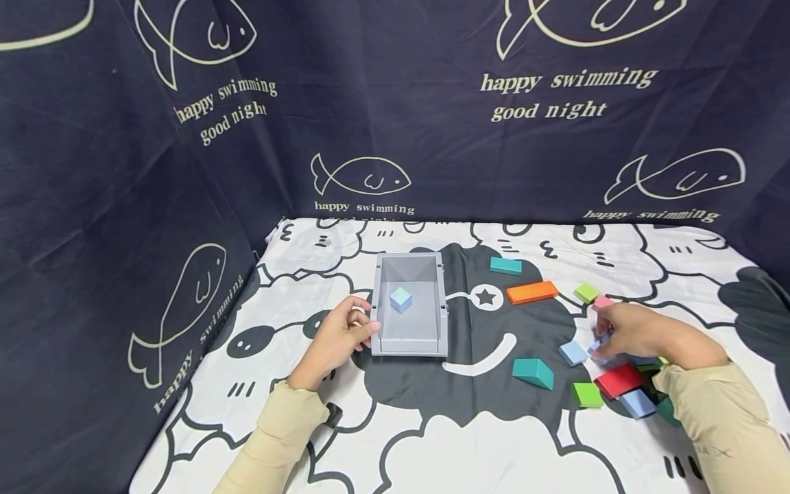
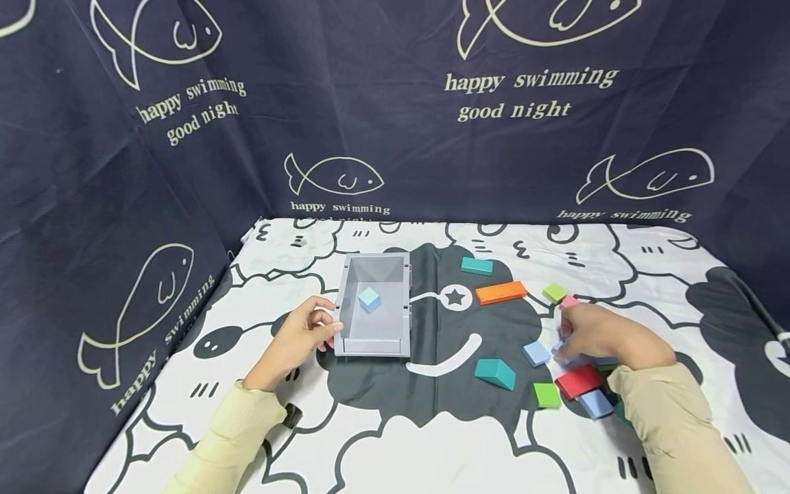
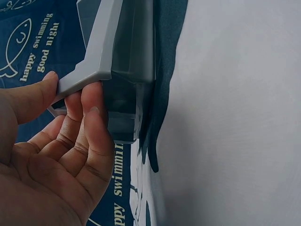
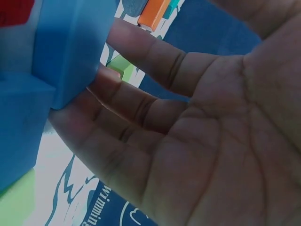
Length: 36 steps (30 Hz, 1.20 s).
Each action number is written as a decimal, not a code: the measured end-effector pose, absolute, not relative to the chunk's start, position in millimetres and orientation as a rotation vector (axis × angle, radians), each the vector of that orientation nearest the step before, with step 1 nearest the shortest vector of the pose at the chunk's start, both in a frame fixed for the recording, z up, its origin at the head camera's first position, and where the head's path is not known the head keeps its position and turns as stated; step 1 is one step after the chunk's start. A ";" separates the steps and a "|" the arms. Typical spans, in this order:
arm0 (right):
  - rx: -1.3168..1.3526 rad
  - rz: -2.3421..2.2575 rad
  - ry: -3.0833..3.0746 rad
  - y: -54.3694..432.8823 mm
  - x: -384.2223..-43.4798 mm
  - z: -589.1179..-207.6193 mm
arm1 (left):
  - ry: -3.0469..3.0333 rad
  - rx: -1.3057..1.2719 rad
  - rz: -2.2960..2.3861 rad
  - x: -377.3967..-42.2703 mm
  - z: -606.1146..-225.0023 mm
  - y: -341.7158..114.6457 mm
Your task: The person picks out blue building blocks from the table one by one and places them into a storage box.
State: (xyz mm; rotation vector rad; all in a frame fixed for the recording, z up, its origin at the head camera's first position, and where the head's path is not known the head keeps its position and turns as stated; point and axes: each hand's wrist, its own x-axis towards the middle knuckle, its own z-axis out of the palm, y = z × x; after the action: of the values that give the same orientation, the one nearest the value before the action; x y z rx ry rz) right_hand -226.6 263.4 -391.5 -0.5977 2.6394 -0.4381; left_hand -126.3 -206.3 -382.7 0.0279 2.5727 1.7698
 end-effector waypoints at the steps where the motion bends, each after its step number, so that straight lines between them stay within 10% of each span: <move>1: -0.599 -0.438 2.639 263.5 -226.9 -391.7 | 2.574 0.023 1.768 -128.1 -386.9 -207.3; 36: -0.763 -0.464 2.936 219.3 -217.9 -370.5 | 2.570 0.040 1.757 -126.0 -379.7 -206.6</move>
State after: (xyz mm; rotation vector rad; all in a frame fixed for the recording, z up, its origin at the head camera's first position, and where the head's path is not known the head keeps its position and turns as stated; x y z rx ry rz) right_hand -217.9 219.3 -370.5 -0.7631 2.9364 -0.4642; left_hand -126.0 -206.6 -379.7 0.0402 2.5701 1.7570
